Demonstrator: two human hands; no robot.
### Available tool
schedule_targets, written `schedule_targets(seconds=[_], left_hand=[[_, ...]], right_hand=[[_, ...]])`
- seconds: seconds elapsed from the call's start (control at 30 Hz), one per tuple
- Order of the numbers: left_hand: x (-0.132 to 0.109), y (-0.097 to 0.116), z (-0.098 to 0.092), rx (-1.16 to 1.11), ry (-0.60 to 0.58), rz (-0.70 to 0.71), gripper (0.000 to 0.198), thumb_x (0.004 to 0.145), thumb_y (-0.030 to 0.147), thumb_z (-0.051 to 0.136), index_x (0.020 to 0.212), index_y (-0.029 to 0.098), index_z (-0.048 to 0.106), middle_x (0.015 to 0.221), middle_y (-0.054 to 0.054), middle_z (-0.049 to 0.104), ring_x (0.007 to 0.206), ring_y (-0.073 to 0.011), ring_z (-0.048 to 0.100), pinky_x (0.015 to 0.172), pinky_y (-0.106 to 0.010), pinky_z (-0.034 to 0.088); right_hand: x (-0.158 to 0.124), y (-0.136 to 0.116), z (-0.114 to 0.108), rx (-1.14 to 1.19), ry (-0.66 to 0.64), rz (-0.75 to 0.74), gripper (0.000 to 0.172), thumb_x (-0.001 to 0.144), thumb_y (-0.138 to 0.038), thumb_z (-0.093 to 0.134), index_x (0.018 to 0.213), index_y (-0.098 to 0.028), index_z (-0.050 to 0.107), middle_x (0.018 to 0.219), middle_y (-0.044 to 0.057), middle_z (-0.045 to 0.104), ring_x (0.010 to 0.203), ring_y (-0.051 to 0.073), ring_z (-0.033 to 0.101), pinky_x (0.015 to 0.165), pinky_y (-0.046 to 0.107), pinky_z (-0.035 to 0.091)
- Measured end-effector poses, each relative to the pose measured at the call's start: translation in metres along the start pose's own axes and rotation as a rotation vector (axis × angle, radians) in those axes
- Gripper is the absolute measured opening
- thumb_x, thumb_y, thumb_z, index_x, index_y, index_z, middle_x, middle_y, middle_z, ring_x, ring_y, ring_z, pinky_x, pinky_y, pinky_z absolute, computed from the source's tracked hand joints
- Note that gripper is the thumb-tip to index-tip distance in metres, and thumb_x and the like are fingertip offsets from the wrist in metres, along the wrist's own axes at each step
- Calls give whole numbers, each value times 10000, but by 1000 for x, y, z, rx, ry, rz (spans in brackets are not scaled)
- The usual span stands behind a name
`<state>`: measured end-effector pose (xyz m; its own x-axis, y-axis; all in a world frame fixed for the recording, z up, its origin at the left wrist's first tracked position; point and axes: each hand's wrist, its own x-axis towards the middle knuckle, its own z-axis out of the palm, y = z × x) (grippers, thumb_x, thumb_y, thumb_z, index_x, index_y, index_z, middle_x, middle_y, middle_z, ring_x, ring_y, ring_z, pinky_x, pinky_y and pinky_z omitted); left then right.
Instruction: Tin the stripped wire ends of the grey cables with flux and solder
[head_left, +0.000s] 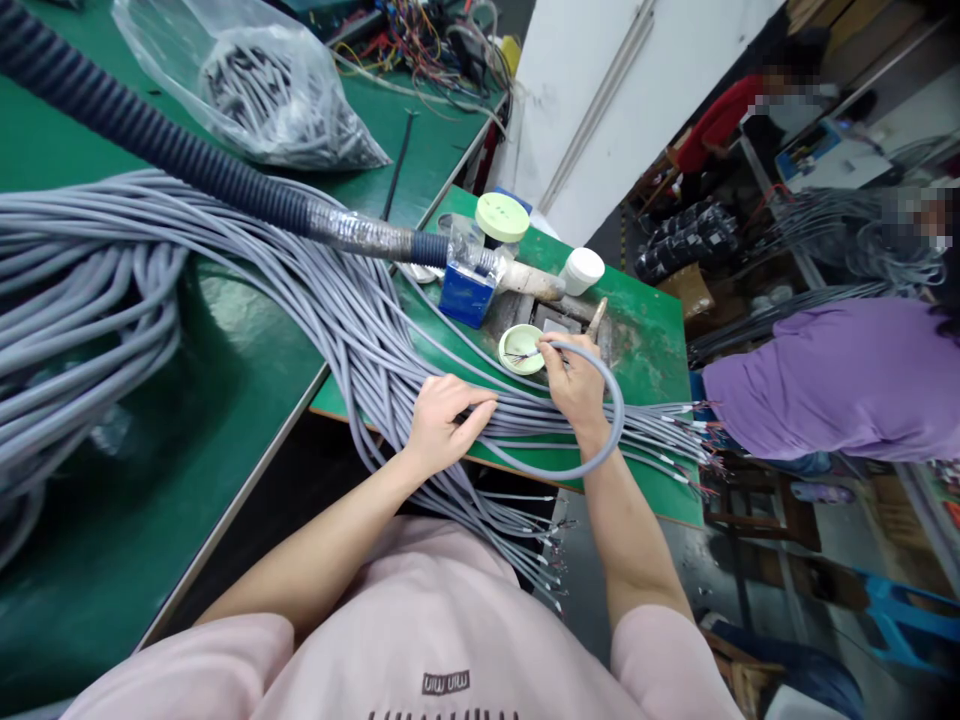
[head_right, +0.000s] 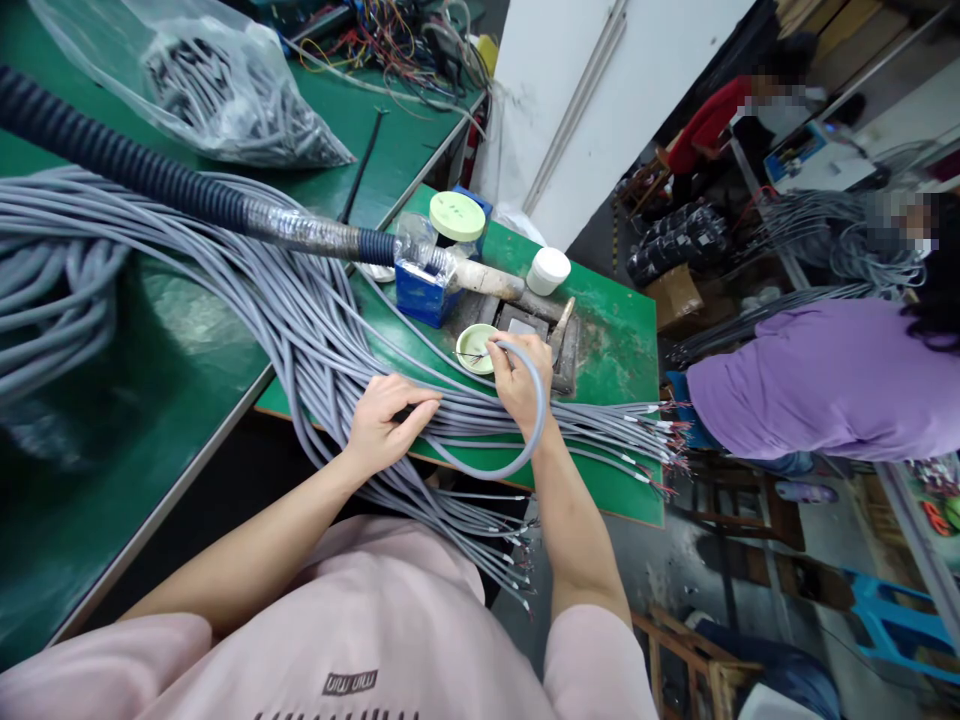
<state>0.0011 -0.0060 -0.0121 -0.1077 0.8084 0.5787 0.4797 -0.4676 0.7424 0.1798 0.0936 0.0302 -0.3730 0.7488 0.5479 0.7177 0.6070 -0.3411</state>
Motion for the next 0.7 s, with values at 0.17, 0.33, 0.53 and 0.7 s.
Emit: schedule_targets(seconds=[0.17,0.33,0.53,0.7], left_hand=[[1,1,0,9,4,20,140,879,265,577,838,207,698,734,-12,715,666,-142,591,679,-325,357],[0,0,0,27,9,46,134,880,255,582,840,197,696,730,-14,716,662,-138,593,680,-321,362],[0,0,0,31,-4,22,160,885,283,567,828,209,697,728,-15,719,659,-144,595,680,-328,364],[-1,0,0,33,-22,-7,187,890,314,554,828,216,702,723,-18,721,657,-149,592,684,-337,368]], right_hand=[[1,-2,-1,-22,14,-19,244,936,-374,492,916,-237,693,917,42,731,892,219,622,845,367,429],[1,0,0,-14,12,-21,227,932,-356,504,914,-231,692,917,45,731,889,221,621,841,370,428],[2,-2,-7,-28,45,-12,203,929,-342,514,904,-239,687,910,30,731,889,216,626,849,370,435],[10,1,-28,-72,134,40,232,938,-364,491,913,-242,686,914,27,726,898,208,635,858,358,456]])
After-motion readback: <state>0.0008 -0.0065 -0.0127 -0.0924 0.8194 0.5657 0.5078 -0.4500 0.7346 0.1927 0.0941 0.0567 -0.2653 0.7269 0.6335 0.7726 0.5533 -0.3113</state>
